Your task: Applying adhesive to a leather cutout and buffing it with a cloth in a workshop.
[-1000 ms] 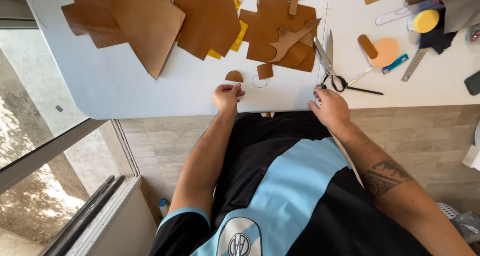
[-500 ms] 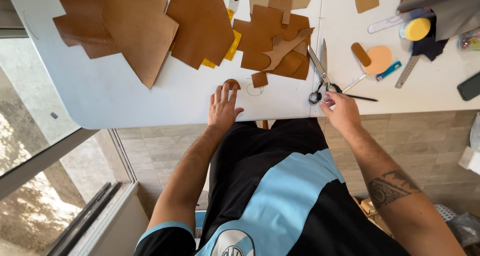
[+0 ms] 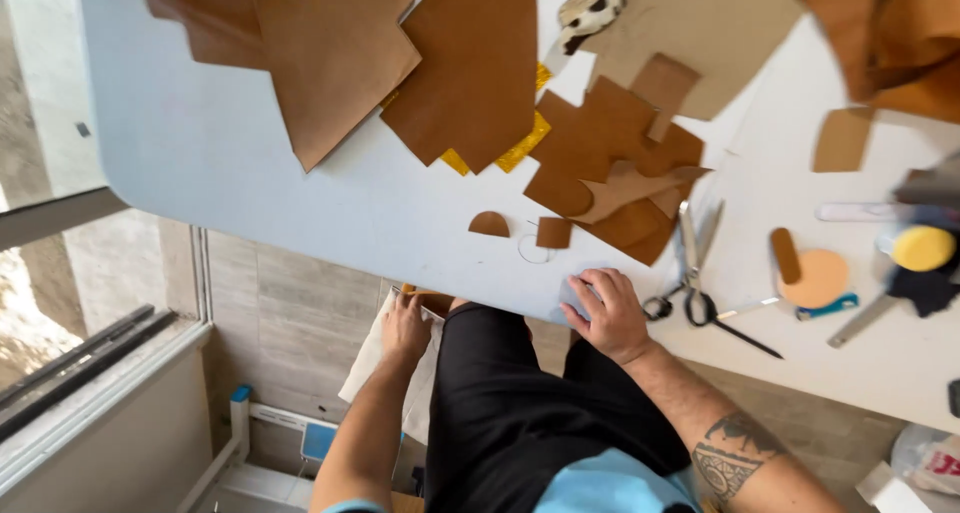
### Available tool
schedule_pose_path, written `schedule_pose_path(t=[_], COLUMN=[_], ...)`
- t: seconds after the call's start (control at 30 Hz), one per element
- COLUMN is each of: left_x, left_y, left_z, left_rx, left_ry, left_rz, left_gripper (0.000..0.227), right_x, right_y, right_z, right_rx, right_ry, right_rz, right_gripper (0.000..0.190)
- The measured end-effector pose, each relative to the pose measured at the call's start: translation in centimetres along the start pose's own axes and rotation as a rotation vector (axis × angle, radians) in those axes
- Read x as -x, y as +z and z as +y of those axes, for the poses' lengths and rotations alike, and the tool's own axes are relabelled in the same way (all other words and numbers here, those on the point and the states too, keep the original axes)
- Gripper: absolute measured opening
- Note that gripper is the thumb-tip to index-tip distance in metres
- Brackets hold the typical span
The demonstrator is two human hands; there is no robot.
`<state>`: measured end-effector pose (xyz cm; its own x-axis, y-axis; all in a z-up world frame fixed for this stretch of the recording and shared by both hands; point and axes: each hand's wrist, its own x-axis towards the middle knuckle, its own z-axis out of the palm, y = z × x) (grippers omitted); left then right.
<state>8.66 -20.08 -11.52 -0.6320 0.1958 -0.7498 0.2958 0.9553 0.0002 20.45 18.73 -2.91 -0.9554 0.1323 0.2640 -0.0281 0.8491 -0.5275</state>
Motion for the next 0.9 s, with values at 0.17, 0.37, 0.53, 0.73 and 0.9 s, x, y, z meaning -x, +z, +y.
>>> schedule_pose_path(t=[0.17, 0.37, 0.53, 0.73, 0.9], left_x=[-7.2, -6.4, -1.9, 4.7, -0.2], left_y=[9.8, 15.7, 14.3, 8.3, 4.0], left_z=[-4.0, -10.3, -16.1, -22.1, -22.3], left_rx=[-0.257, -0.161, -0.087, -0.012, 0.032], left_ry=[0.165, 0.302, 0.394, 0.478, 0.687], left_rz=[-0.349, -0.462, -0.479, -0.458, -0.389], left_gripper=[0.064, 0.056, 0.050, 0.042, 0.035], right_x=[-1.5, -2.2, -2.3, -1.7, -2.1], right_y=[1.9, 1.9, 1.9, 1.5, 0.4], right_z=[0.2, 0.3, 1.3, 1.6, 1.1], right_rx=[0.061, 0.056, 0.060, 0.014, -0.092], right_ry=[-0.005, 0.043, 0.030, 0.031, 0.052], right_rz=[-0.023, -0.088, -0.121, -0.151, -0.161], right_gripper=[0.062, 0.067, 0.068, 0.067, 0.064])
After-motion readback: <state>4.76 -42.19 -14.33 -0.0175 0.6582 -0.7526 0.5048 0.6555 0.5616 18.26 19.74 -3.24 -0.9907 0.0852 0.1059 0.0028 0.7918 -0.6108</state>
